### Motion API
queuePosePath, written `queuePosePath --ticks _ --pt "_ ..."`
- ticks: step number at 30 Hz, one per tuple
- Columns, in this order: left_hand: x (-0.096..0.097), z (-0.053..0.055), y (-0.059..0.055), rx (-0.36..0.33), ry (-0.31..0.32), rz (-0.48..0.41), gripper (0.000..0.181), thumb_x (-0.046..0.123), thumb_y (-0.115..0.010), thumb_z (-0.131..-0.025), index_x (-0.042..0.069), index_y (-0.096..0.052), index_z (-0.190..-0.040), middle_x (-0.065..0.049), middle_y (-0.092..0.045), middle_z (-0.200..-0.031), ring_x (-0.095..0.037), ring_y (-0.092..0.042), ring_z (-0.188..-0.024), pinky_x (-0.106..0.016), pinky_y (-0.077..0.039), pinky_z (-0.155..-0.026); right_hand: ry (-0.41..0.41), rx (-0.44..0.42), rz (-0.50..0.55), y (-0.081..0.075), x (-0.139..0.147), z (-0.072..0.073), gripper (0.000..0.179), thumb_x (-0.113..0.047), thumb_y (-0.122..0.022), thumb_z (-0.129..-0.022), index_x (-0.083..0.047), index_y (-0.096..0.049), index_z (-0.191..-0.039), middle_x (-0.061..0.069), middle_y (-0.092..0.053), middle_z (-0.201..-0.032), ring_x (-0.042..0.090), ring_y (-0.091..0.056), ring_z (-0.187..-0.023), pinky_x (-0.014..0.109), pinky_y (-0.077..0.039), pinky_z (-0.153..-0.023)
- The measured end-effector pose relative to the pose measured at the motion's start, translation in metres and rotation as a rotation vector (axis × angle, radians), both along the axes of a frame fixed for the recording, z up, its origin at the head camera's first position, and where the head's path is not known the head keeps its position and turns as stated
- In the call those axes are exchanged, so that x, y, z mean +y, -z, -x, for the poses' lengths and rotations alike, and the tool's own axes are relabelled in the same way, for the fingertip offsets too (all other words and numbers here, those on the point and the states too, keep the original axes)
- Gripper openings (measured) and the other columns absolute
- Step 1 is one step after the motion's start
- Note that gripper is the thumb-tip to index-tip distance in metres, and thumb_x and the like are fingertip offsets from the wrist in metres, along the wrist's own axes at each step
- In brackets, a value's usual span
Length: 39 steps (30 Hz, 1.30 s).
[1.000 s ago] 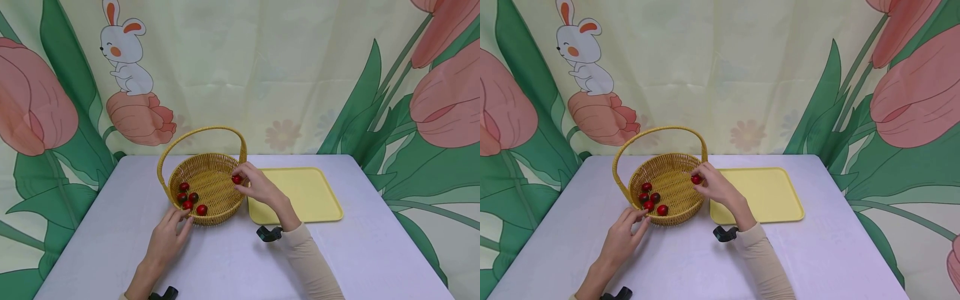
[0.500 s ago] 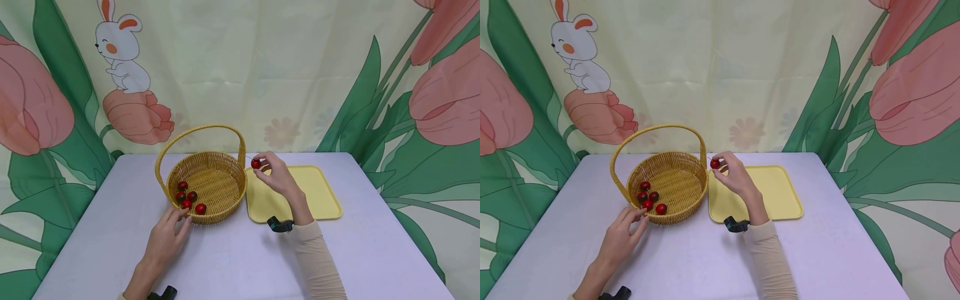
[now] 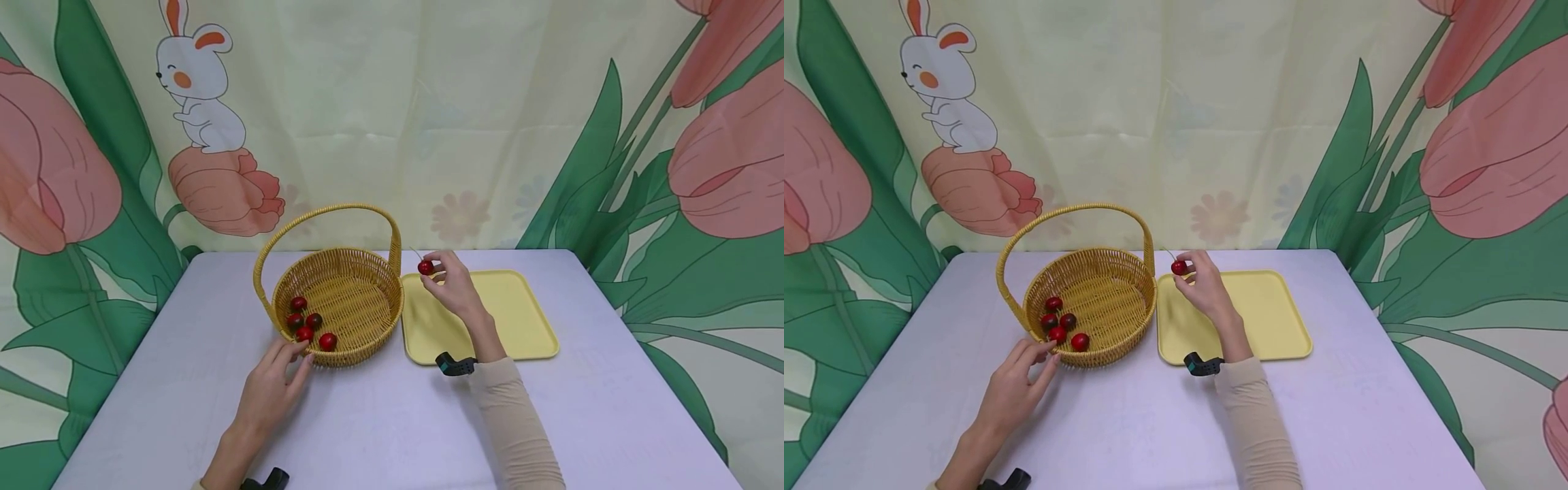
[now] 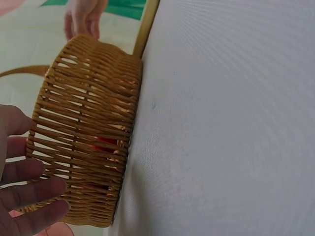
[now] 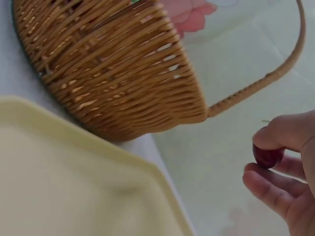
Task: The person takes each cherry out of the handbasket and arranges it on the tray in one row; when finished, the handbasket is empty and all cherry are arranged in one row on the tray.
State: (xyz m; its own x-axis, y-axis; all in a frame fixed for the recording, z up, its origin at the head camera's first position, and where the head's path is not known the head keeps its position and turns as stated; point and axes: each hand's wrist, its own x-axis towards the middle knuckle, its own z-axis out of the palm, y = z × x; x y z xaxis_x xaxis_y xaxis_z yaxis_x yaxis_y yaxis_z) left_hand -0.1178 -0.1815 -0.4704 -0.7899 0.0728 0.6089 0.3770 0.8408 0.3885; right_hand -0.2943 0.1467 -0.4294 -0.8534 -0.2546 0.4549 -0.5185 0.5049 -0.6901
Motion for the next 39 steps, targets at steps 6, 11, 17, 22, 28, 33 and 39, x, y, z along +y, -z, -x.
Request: queuePosePath --ticks 6,11,17,22,28,33,39 --pt "0.000 0.000 0.001 0.005 -0.002 0.006 0.030 0.014 -0.079 -0.085 0.003 -0.071 -0.111 -0.004 -0.065 -0.100 -0.016 -0.068 -0.087 -0.034 -0.061 -0.070 0.032 -0.055 -0.060 0.018 -0.005 0.007 0.034 0.000 -0.068 -0.089 0.002 -0.061 -0.123 0.019 -0.061 -0.118 0.030 -0.070 -0.096 0.036 -0.062 -0.079" --pt "0.000 0.000 0.001 0.003 -0.005 0.007 0.031 0.016 -0.081 -0.084 0.004 -0.072 -0.111 -0.003 -0.065 -0.100 -0.015 -0.067 -0.087 -0.034 -0.061 -0.070 0.068 -0.120 -0.106 0.030 -0.011 0.011 0.036 -0.001 -0.069 -0.089 0.005 -0.060 -0.123 0.022 -0.060 -0.120 0.032 -0.069 -0.095 0.036 -0.062 -0.081" --pt "-0.001 0.000 0.002 -0.010 -0.021 0.001 0.033 0.020 -0.083 -0.082 0.007 -0.071 -0.109 -0.002 -0.064 -0.100 -0.014 -0.065 -0.088 -0.034 -0.061 -0.069 0.115 -0.192 -0.147 0.040 -0.018 0.012 0.035 -0.006 -0.070 -0.091 0.004 -0.061 -0.124 0.020 -0.059 -0.121 0.030 -0.068 -0.096 0.037 -0.060 -0.083" --pt "-0.001 0.000 0.003 -0.018 -0.039 -0.003 0.033 0.022 -0.083 -0.082 0.009 -0.071 -0.110 -0.001 -0.064 -0.099 -0.013 -0.064 -0.087 -0.033 -0.060 -0.066 0.127 -0.228 -0.183 0.045 -0.023 0.011 0.037 -0.009 -0.069 -0.093 0.004 -0.060 -0.127 0.019 -0.059 -0.120 0.029 -0.064 -0.101 0.038 -0.058 -0.087" --pt "0.000 0.000 0.004 -0.026 -0.056 0.006 0.033 0.024 -0.083 -0.082 0.010 -0.071 -0.110 -0.001 -0.064 -0.099 -0.014 -0.065 -0.087 -0.033 -0.060 -0.066 0.145 -0.238 -0.222 0.049 -0.026 0.011 0.039 -0.009 -0.067 -0.094 0.002 -0.060 -0.130 0.019 -0.059 -0.119 0.029 -0.062 -0.102 0.039 -0.057 -0.090" --pt "-0.001 -0.001 0.003 -0.039 -0.065 0.005 0.033 0.025 -0.082 -0.083 0.010 -0.070 -0.111 -0.002 -0.065 -0.100 -0.014 -0.065 -0.087 -0.034 -0.060 -0.067 0.140 -0.234 -0.215 0.051 -0.028 0.011 0.038 -0.010 -0.067 -0.094 0.002 -0.060 -0.130 0.018 -0.059 -0.117 0.028 -0.062 -0.102 0.039 -0.057 -0.089" --pt "-0.002 -0.001 0.002 -0.042 -0.075 0.000 0.032 0.022 -0.081 -0.084 0.010 -0.068 -0.110 -0.004 -0.065 -0.101 -0.017 -0.066 -0.088 -0.036 -0.060 -0.067 0.142 -0.237 -0.222 0.052 -0.030 0.012 0.040 -0.009 -0.068 -0.094 0.003 -0.060 -0.130 0.019 -0.060 -0.118 0.028 -0.062 -0.101 0.039 -0.057 -0.089"
